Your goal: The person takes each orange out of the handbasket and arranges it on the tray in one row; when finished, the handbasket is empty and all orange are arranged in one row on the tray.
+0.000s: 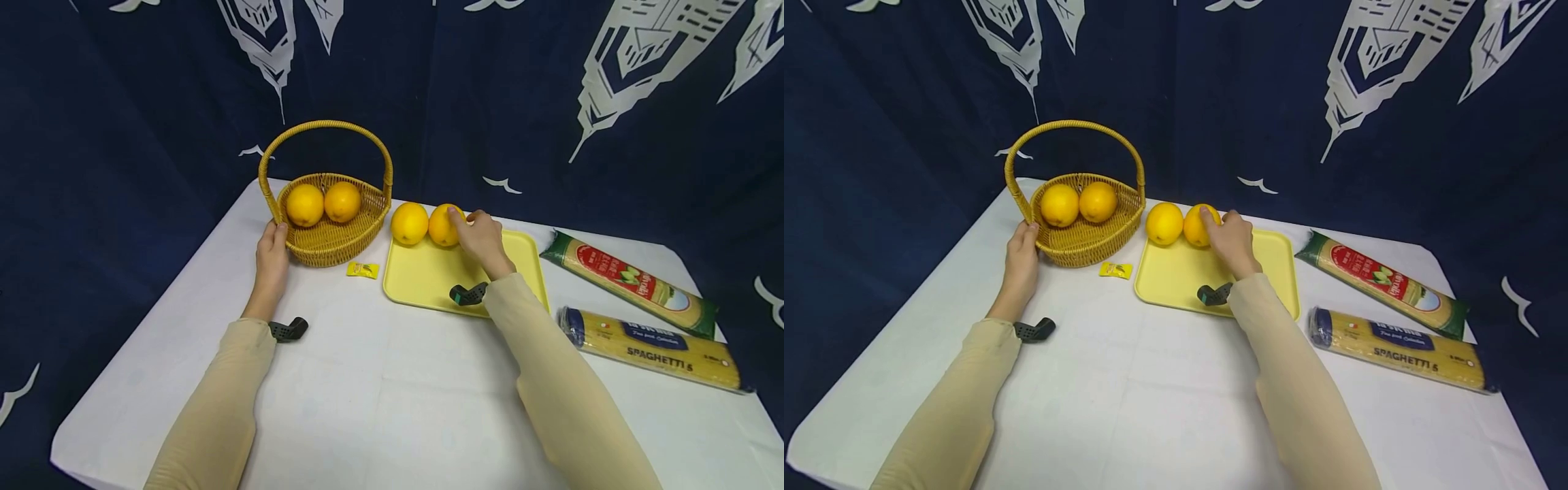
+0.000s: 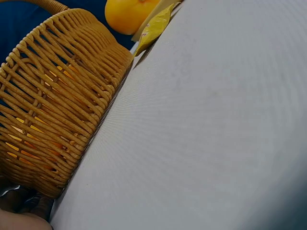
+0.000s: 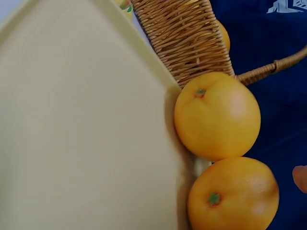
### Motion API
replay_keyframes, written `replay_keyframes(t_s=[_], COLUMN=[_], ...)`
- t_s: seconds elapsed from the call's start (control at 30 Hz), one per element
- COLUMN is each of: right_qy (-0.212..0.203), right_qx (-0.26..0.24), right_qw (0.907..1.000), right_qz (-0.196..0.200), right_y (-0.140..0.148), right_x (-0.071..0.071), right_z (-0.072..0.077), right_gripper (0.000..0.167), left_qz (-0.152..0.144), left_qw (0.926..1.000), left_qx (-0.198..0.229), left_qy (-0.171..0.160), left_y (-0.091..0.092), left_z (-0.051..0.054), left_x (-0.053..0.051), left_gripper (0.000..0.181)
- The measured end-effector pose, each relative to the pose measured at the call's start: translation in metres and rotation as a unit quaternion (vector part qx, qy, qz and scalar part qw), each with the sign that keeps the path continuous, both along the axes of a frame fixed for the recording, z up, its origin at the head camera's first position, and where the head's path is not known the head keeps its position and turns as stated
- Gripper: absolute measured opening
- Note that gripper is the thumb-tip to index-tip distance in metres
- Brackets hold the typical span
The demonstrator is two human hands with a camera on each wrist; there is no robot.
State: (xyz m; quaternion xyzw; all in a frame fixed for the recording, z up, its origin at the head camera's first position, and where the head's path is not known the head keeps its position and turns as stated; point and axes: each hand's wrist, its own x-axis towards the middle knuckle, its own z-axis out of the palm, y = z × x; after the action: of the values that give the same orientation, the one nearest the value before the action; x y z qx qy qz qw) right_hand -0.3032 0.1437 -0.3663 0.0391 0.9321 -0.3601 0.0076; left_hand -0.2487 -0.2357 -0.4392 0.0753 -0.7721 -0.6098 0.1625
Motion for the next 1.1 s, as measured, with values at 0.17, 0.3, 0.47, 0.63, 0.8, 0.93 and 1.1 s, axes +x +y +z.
replay_keyframes(t_s=[0.17, 0.3, 0.47, 0.63, 0.8, 0.93, 1.1], right_qy=[0.046, 0.089, 0.128, 0.133, 0.129, 0.133, 0.133], right_qx=[0.008, 0.002, -0.022, -0.028, -0.061, -0.088, -0.101], right_qw=[0.9989, 0.9957, 0.9906, 0.9882, 0.9859, 0.9824, 0.9749], right_qz=[0.012, 0.027, 0.043, 0.07, 0.087, 0.097, 0.147], right_y=[-0.006, -0.018, -0.034, -0.051, -0.073, -0.09, -0.113], right_x=[0.002, 0.004, 0.007, 0.011, 0.015, 0.016, 0.017], right_z=[0.01, 0.02, 0.027, 0.034, 0.038, 0.035, 0.029], right_gripper=[0.087, 0.081, 0.072, 0.067, 0.057, 0.05, 0.048], left_qz=[-0.003, -0.003, -0.005, -0.005, -0.005, -0.005, -0.003], left_qw=[1.0, 1.0, 1.0, 1.0, 1.0, 1.0, 0.9999], left_qx=[0.0, -0.001, 0.0, -0.001, -0.002, -0.002, -0.004], left_qy=[0.0, -0.001, -0.001, -0.004, -0.007, -0.008, -0.01], left_y=[0.0, 0.0, -0.001, -0.001, -0.001, 0.0, 0.0], left_z=[0.0, 0.001, 0.0, -0.001, 0.0, 0.0, 0.0], left_x=[0.0, 0.001, 0.0, 0.0, -0.001, -0.002, 0.0], left_gripper=[0.056, 0.056, 0.057, 0.057, 0.058, 0.057, 0.056])
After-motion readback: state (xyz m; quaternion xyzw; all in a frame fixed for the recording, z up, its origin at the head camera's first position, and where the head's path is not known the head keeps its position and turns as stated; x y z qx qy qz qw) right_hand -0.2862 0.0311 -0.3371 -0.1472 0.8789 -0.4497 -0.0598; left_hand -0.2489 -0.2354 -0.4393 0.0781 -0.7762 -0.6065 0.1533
